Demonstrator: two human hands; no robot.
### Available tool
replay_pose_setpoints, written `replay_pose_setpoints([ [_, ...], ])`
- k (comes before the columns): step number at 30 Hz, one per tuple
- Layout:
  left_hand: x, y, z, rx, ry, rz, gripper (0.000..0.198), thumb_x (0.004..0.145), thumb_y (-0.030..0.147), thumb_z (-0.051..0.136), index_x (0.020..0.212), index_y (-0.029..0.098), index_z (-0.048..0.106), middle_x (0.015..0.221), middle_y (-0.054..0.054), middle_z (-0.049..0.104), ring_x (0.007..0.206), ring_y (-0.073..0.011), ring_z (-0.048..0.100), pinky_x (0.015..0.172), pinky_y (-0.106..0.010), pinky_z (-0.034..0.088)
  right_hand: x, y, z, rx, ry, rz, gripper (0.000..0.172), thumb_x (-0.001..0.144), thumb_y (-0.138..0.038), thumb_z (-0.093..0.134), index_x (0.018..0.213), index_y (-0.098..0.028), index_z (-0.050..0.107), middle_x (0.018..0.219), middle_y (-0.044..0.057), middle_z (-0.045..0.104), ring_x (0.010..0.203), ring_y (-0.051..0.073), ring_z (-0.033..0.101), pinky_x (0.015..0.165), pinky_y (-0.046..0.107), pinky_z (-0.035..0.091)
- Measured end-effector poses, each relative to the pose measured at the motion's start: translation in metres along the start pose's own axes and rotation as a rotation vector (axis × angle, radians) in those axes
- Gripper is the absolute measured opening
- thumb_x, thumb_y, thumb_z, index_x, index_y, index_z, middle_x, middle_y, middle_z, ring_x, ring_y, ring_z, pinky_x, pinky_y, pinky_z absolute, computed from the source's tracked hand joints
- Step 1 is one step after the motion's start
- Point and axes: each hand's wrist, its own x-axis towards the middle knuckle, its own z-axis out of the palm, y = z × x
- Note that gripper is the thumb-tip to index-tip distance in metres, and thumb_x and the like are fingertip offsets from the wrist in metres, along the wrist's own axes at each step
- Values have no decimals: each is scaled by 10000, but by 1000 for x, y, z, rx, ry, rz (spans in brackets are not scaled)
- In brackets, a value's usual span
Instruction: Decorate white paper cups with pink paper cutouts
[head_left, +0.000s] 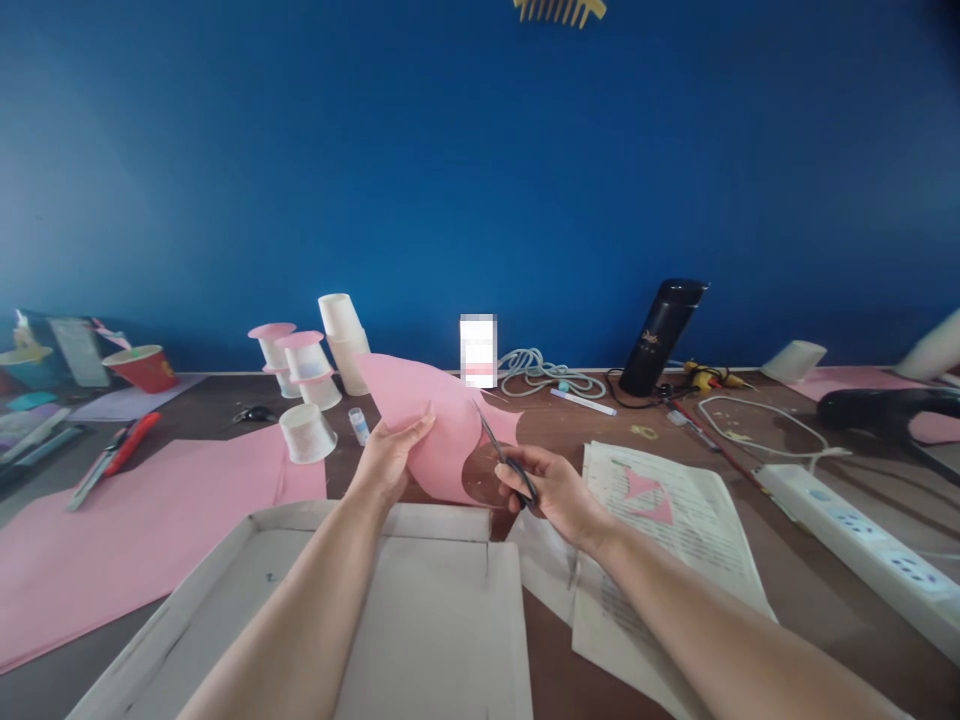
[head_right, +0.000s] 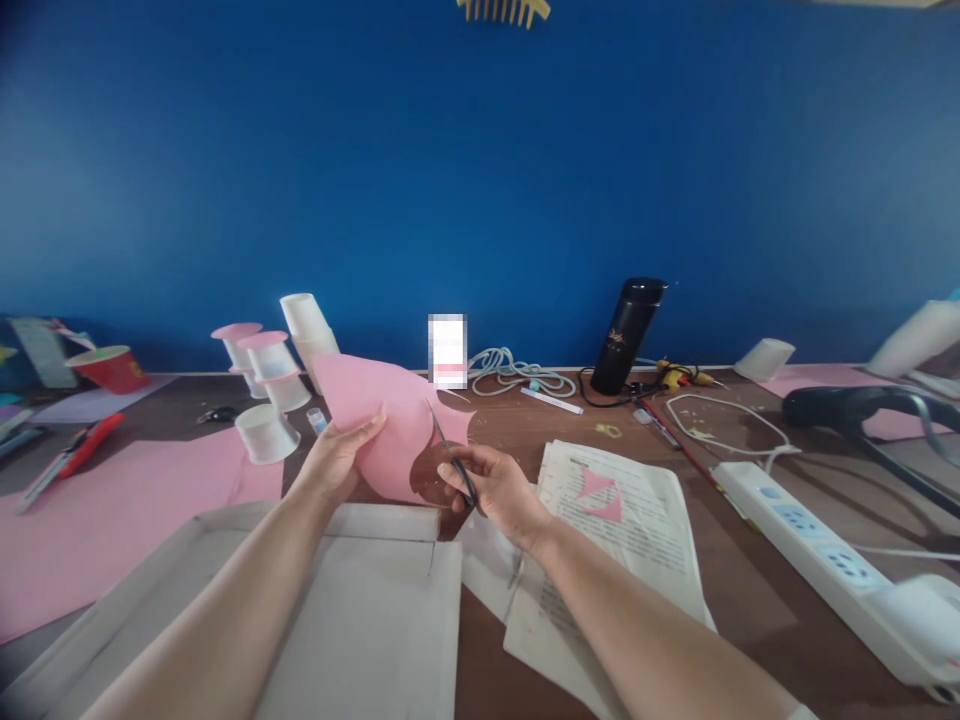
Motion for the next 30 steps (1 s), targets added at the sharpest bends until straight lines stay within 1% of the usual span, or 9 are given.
replay_pose_setpoints([
  [5, -3, -2, 7, 117, 72, 79, 610, 583, 329, 818, 1126, 120, 634, 1039, -137, 695, 937, -263, 654, 852, -390, 499, 2, 6, -1, 117, 48, 71, 382, 706, -475, 708, 790, -190, 468, 708, 16, 663, 513, 97, 579, 378, 164, 215],
  [8, -6, 1, 11, 163, 104, 87, 609, 578, 362, 815, 1114, 130, 642, 1046, -130, 695, 934, -262, 654, 838, -381, 501, 3, 6, -1, 133, 47, 78, 382, 694, -457, 723, 781, -192, 463, 732, 34, 686, 514, 103, 594, 367, 161, 210],
  [12, -7, 1, 12, 240, 142, 106, 614, 566, 400, 814, 1092, 127, 652, 1043, -129, 695, 954, -267, 645, 832, -364, 497, 4, 5, 1, 129, 74, 44, 396, 660, -443, 752, 791, -197, 471, 682, 19, 681, 488, 119, 606, 346, 160, 216],
  [16, -7, 0, 10, 263, 139, 126, 618, 546, 408, 821, 1070, 125, 659, 1029, -125, 699, 963, -271, 640, 834, -361, 493, 4, 6, 2, 110, 96, -7, 430, 631, -420, 776, 892, -209, 508, 676, 2, 675, 483, 142, 624, 358, 172, 283],
  [19, -6, -1, 8, 270, 118, 117, 607, 559, 403, 816, 1073, 123, 656, 1041, -127, 695, 954, -270, 642, 818, -357, 497, 4, 6, 2, 82, 88, -53, 465, 667, -394, 760, 1038, -221, 541, 679, -4, 671, 499, 134, 623, 415, 197, 376],
  [21, -6, -1, 7, 271, 108, 116, 595, 573, 400, 809, 1076, 122, 656, 1033, -128, 697, 940, -269, 645, 809, -357, 499, 4, 6, 2, 70, 76, -67, 508, 690, -381, 748, 1130, -236, 538, 680, -8, 664, 499, 128, 618, 431, 205, 391],
  [24, -4, 0, 6, 239, 79, 103, 600, 573, 378, 814, 1087, 114, 651, 1020, -131, 698, 924, -269, 649, 804, -362, 502, 5, 7, 1, 61, 42, -61, 564, 699, -382, 743, 1205, -254, 527, 718, -7, 655, 490, 119, 610, 395, 192, 334],
  [28, -2, 1, 3, 140, 35, 40, 610, 583, 334, 814, 1118, 102, 635, 1023, -141, 694, 889, -260, 657, 798, -371, 509, 5, 7, -2, 7, 12, -29, 579, 718, -409, 725, 1237, -236, 536, 700, 0, 638, 501, 120, 604, 369, 184, 233],
  [30, -1, 1, 2, 95, 24, 9, 612, 587, 319, 814, 1132, 108, 630, 1018, -136, 696, 880, -256, 659, 797, -372, 511, 4, 6, -2, 0, 5, -10, 561, 728, -418, 714, 1228, -221, 552, 693, 2, 632, 502, 112, 591, 373, 186, 211],
])
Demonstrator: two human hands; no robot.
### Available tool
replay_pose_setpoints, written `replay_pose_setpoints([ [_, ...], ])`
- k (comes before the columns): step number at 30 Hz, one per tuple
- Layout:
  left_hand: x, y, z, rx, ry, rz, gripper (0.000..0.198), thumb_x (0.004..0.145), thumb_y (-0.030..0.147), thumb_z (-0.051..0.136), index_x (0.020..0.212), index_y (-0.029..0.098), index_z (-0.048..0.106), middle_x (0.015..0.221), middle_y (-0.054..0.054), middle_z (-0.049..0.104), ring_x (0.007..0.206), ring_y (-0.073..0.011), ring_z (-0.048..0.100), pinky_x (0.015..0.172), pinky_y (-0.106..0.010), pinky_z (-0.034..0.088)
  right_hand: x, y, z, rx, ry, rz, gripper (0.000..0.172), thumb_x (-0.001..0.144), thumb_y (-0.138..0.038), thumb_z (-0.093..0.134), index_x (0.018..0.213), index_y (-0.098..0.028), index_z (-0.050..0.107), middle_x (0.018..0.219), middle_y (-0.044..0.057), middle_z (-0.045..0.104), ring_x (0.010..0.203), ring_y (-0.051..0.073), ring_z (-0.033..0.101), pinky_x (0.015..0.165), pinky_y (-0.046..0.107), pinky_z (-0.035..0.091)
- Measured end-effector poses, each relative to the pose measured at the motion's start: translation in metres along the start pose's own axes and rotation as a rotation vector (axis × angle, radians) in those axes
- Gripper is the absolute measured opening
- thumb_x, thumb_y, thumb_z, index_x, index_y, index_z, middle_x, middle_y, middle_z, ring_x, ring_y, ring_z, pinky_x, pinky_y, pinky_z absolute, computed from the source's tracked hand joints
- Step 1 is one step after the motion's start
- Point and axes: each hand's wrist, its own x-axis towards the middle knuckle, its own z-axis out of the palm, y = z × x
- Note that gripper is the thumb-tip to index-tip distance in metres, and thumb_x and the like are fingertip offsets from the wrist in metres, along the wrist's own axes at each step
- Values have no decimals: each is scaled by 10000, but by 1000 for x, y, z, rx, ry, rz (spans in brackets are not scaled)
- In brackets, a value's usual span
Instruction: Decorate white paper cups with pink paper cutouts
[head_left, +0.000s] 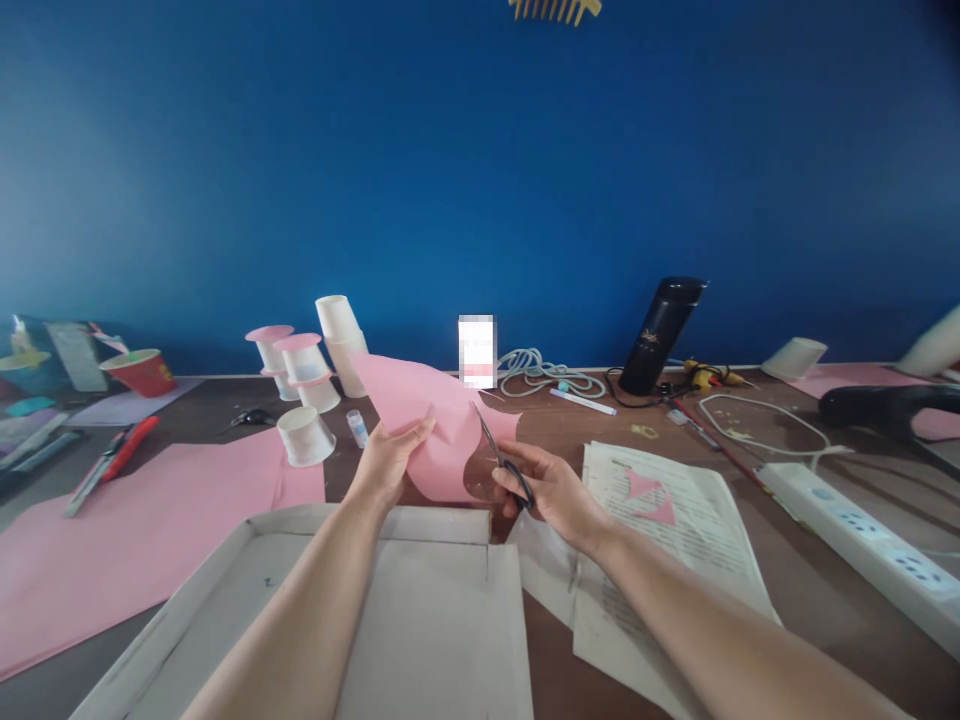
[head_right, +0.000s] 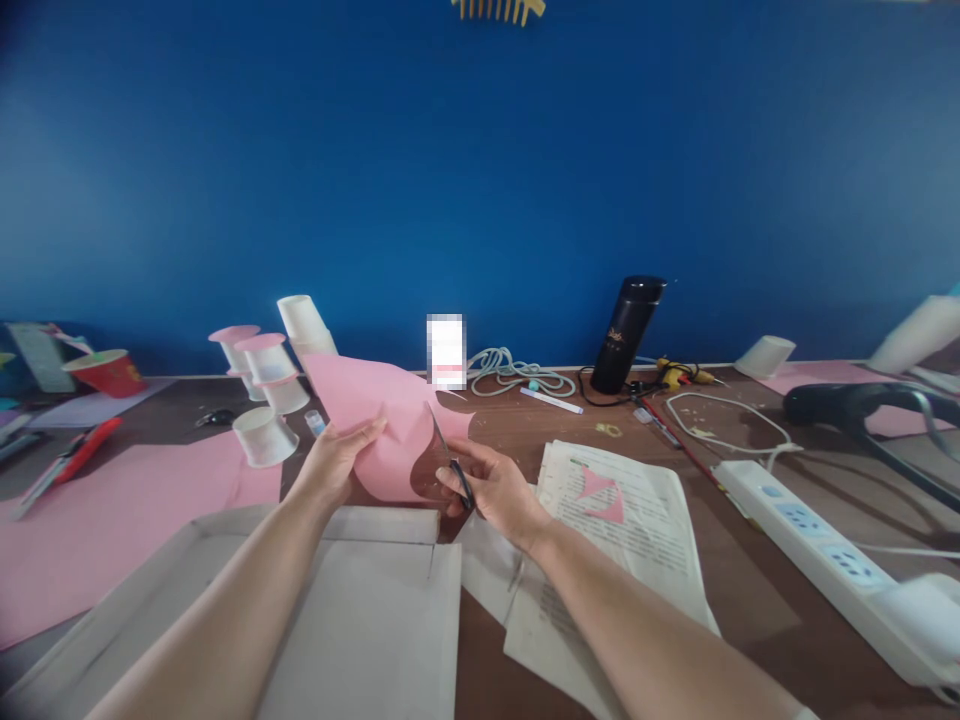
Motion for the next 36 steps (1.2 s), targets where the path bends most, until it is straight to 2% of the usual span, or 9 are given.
replay_pose_setpoints([
  [4, 0, 1, -2, -31, -40, -62, 598, 593, 308, 812, 1132, 118, 639, 1011, -132, 700, 874, -260, 663, 791, -374, 518, -2, -3, -1, 18, -45, 11, 444, 749, -419, 695, 1122, -186, 630, 704, 6, 614, 515, 88, 567, 407, 193, 241],
  [9, -4, 7, 1, -23, -82, -145, 566, 624, 323, 797, 1129, 118, 645, 1001, -139, 705, 852, -259, 670, 778, -373, 530, -3, -4, -2, 21, -57, 25, 414, 752, -423, 689, 1077, -172, 643, 715, 7, 602, 528, 83, 562, 430, 195, 260],
  [13, -6, 11, 4, -29, -110, -196, 543, 637, 323, 790, 1117, 114, 649, 990, -144, 708, 845, -265, 672, 765, -379, 540, -4, -5, -2, -8, -79, -18, 309, 766, -438, 668, 881, -152, 654, 727, 15, 602, 538, 79, 555, 436, 193, 258],
  [16, -7, 12, 4, -34, -120, -218, 536, 645, 326, 785, 1119, 119, 645, 990, -143, 709, 845, -271, 673, 760, -387, 544, -5, -7, -1, -23, -85, -42, 303, 769, -448, 660, 781, -147, 623, 714, 13, 596, 535, 76, 542, 436, 193, 258],
  [21, -7, 13, 4, -20, -117, -235, 510, 648, 334, 781, 1100, 135, 654, 978, -135, 714, 819, -271, 681, 747, -397, 550, -6, -10, -1, -9, -70, -46, 312, 756, -462, 665, 804, -156, 626, 703, 5, 587, 527, 77, 541, 441, 196, 279],
  [27, -8, 14, 5, -4, -115, -243, 553, 631, 355, 790, 1121, 142, 650, 963, -138, 717, 793, -281, 686, 723, -410, 554, -6, -9, 0, 13, -39, -38, 381, 732, -470, 683, 946, -156, 651, 683, 3, 575, 517, 82, 532, 431, 200, 294],
  [32, -8, 15, 5, 4, -104, -246, 579, 615, 344, 800, 1131, 131, 644, 960, -146, 715, 795, -282, 682, 718, -409, 553, -6, -9, -1, -16, -61, -68, 316, 760, -460, 662, 744, -147, 625, 669, 10, 582, 501, 66, 506, 427, 201, 260],
  [36, -8, 16, 4, -3, -110, -253, 579, 619, 347, 797, 1132, 129, 641, 969, -148, 712, 802, -282, 680, 722, -409, 551, -6, -7, -3, -41, -53, -66, 322, 771, -468, 648, 729, -149, 628, 643, 11, 591, 476, 60, 476, 422, 212, 221],
])
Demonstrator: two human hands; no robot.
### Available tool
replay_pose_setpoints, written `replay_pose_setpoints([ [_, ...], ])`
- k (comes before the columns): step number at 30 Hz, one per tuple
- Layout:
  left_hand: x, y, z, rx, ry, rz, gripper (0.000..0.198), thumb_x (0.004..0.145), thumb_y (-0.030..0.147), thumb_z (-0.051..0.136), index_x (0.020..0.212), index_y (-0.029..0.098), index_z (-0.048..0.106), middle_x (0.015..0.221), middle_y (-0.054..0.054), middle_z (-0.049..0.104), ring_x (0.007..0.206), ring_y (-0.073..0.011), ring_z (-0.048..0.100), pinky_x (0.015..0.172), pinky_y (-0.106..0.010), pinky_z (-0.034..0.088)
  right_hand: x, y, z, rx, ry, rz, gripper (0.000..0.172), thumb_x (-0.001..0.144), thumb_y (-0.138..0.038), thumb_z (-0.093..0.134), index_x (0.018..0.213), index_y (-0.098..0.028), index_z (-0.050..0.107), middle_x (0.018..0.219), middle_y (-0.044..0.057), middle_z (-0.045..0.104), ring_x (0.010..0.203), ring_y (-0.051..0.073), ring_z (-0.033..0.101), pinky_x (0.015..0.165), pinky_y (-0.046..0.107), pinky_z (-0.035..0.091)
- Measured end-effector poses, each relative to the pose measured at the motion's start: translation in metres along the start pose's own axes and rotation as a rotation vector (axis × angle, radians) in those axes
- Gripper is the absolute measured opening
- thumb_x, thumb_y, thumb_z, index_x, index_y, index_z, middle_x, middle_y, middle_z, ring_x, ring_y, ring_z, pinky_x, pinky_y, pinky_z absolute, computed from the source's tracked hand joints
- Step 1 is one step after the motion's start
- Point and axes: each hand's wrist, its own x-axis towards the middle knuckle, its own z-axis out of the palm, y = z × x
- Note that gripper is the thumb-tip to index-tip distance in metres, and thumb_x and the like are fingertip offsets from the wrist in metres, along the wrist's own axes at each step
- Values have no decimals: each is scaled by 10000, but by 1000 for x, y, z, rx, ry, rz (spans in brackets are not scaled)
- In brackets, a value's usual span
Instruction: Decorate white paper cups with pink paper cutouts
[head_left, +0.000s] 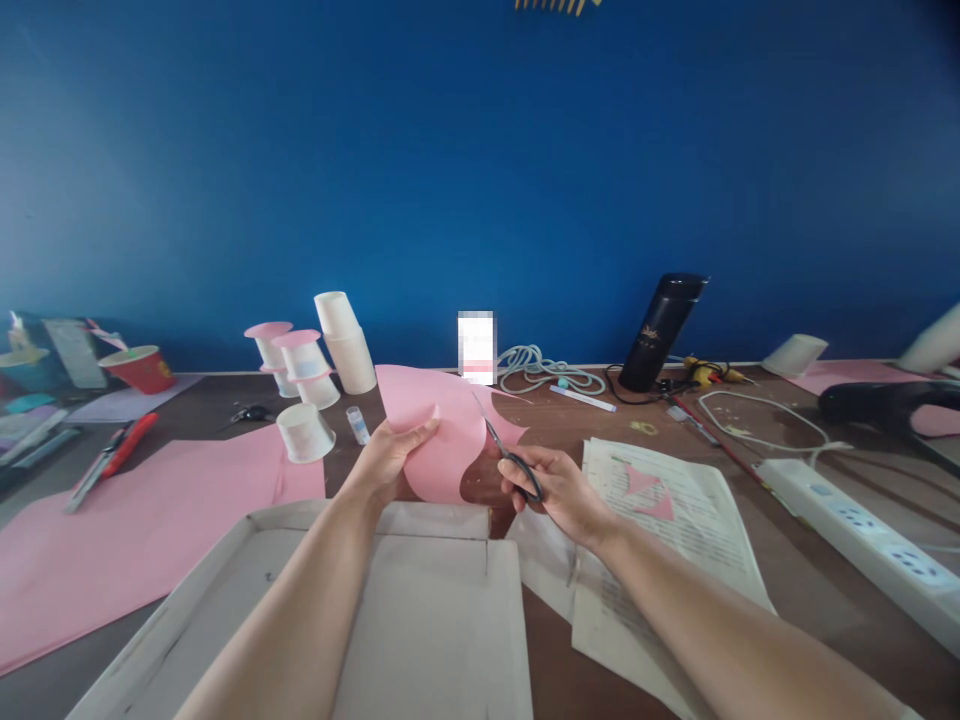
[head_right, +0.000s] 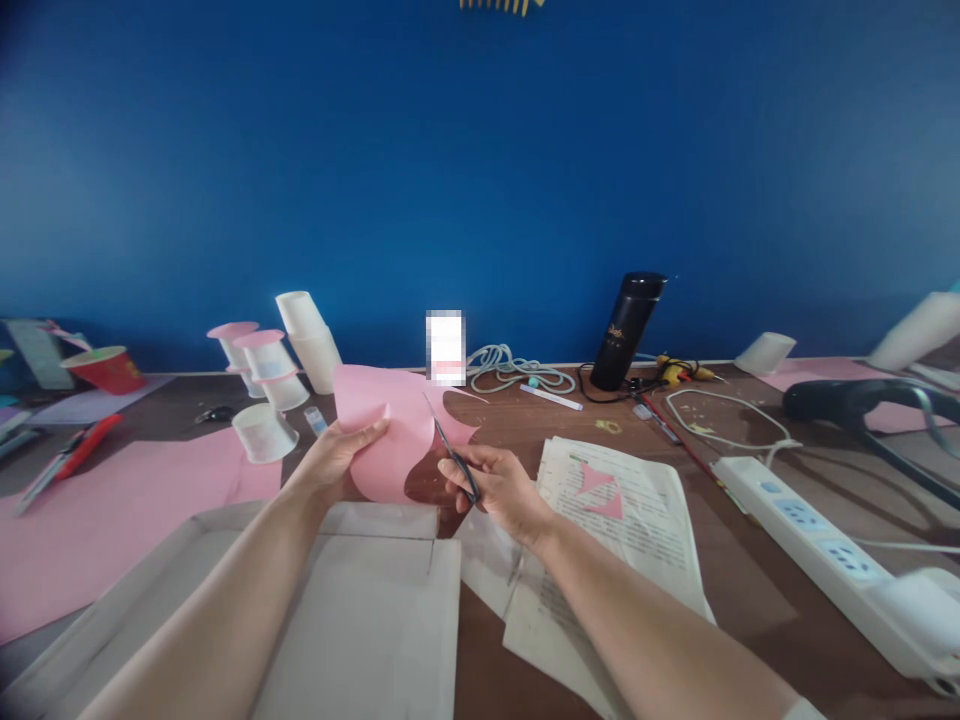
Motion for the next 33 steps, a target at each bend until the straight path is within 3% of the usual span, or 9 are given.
replay_pose_setpoints([
  [7, 1, 0, -3, 14, -13, 9, 564, 625, 348, 792, 1127, 137, 646, 949, -139, 718, 801, -288, 682, 706, -402, 551, 1, 0, -2, -10, -8, -18, 350, 762, -482, 655, 696, -141, 615, 622, 9, 573, 463, 64, 480, 408, 217, 202],
  [16, 1, 3, -7, 27, -46, -1, 509, 620, 339, 794, 1071, 141, 665, 953, -136, 716, 806, -288, 680, 700, -395, 543, 0, -2, -4, -16, -17, 23, 350, 751, -475, 673, 866, -145, 666, 648, 3, 578, 473, 65, 499, 415, 216, 231],
  [33, 1, 3, -7, -1, -27, 39, 514, 606, 338, 803, 1059, 149, 652, 970, -130, 710, 804, -268, 681, 749, -405, 537, 1, -2, -5, -54, -18, 17, 317, 739, -468, 685, 727, -153, 649, 620, -1, 579, 451, 64, 490, 399, 224, 223],
])
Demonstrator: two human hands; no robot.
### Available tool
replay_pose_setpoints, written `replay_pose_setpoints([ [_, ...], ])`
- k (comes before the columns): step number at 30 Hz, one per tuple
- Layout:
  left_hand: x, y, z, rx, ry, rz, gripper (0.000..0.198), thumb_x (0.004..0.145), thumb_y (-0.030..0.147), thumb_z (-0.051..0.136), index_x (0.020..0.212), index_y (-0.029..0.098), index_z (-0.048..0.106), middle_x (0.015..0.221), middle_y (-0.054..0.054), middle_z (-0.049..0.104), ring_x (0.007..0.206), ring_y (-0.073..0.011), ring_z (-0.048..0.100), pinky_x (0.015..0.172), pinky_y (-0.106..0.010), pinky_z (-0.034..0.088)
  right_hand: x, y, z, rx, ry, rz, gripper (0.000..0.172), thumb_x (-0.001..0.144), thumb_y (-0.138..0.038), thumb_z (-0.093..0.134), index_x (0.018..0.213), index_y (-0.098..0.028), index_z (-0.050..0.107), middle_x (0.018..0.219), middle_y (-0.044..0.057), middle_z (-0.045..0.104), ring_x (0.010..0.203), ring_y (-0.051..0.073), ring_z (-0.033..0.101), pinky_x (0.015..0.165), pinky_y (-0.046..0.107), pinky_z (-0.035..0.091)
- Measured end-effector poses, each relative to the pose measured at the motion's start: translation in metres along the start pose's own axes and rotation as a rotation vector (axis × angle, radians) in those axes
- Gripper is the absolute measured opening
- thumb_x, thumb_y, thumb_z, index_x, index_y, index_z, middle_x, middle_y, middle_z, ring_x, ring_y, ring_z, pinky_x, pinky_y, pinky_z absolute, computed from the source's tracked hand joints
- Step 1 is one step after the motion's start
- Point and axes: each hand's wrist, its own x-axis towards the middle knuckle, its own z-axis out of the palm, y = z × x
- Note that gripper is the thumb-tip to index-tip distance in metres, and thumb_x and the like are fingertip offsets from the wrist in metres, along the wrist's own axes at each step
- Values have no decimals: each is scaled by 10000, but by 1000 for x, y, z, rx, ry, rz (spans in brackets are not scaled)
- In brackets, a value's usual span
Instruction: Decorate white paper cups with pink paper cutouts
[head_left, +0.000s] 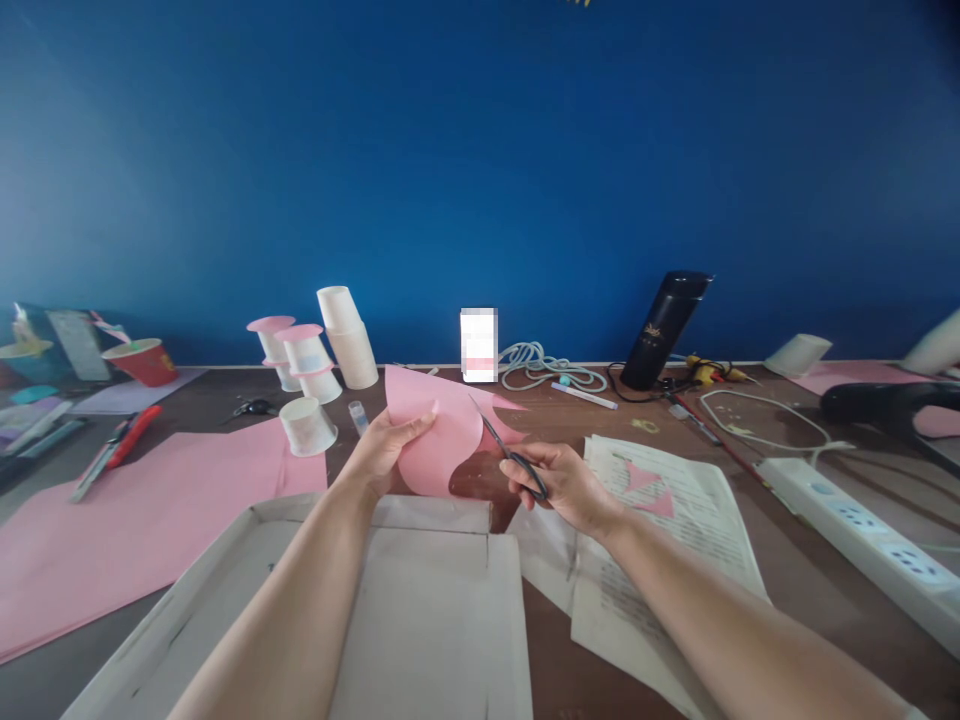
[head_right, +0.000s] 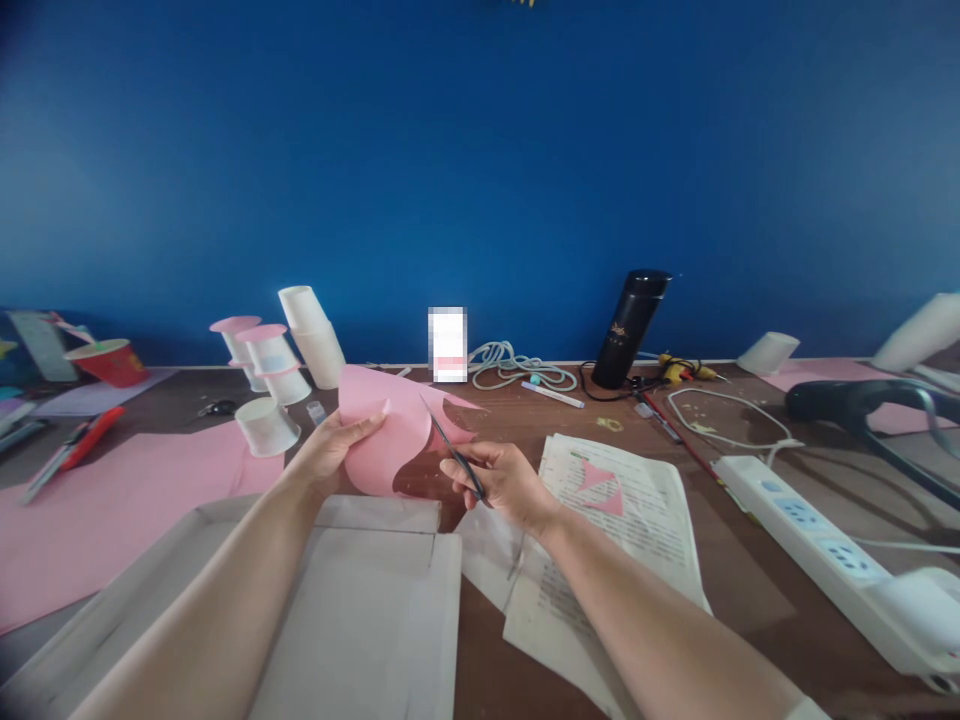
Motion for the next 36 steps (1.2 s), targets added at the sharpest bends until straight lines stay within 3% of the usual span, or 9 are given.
replay_pose_setpoints([
  [9, 5, -5, -7, -31, 57, 10, 532, 610, 344, 796, 1077, 162, 619, 994, -124, 694, 816, -261, 671, 712, -393, 542, 0, -1, 0, -76, -24, 8, 309, 763, -457, 664, 709, -154, 640, 615, -6, 577, 452, 59, 489, 415, 223, 237],
  [15, 6, -6, -7, -13, 42, 69, 534, 608, 323, 801, 1085, 160, 625, 991, -110, 697, 833, -248, 666, 762, -390, 532, 1, 2, 0, -71, -50, 37, 350, 755, -473, 666, 922, -167, 696, 615, -11, 584, 442, 67, 500, 430, 223, 301],
  [26, 5, -5, -2, 74, 20, 21, 509, 619, 355, 790, 1044, 125, 632, 1005, -130, 687, 861, -272, 659, 771, -400, 530, 4, 10, -2, -72, -80, 18, 320, 765, -464, 664, 837, -152, 662, 665, 9, 620, 473, 71, 529, 433, 208, 294],
  [36, 6, -8, -6, 121, 34, 2, 546, 624, 361, 787, 1088, 133, 613, 1097, -146, 658, 902, -277, 647, 788, -400, 519, 4, 10, -2, -38, -61, 44, 352, 761, -457, 672, 901, -134, 675, 645, 2, 595, 457, 61, 496, 453, 214, 337],
])
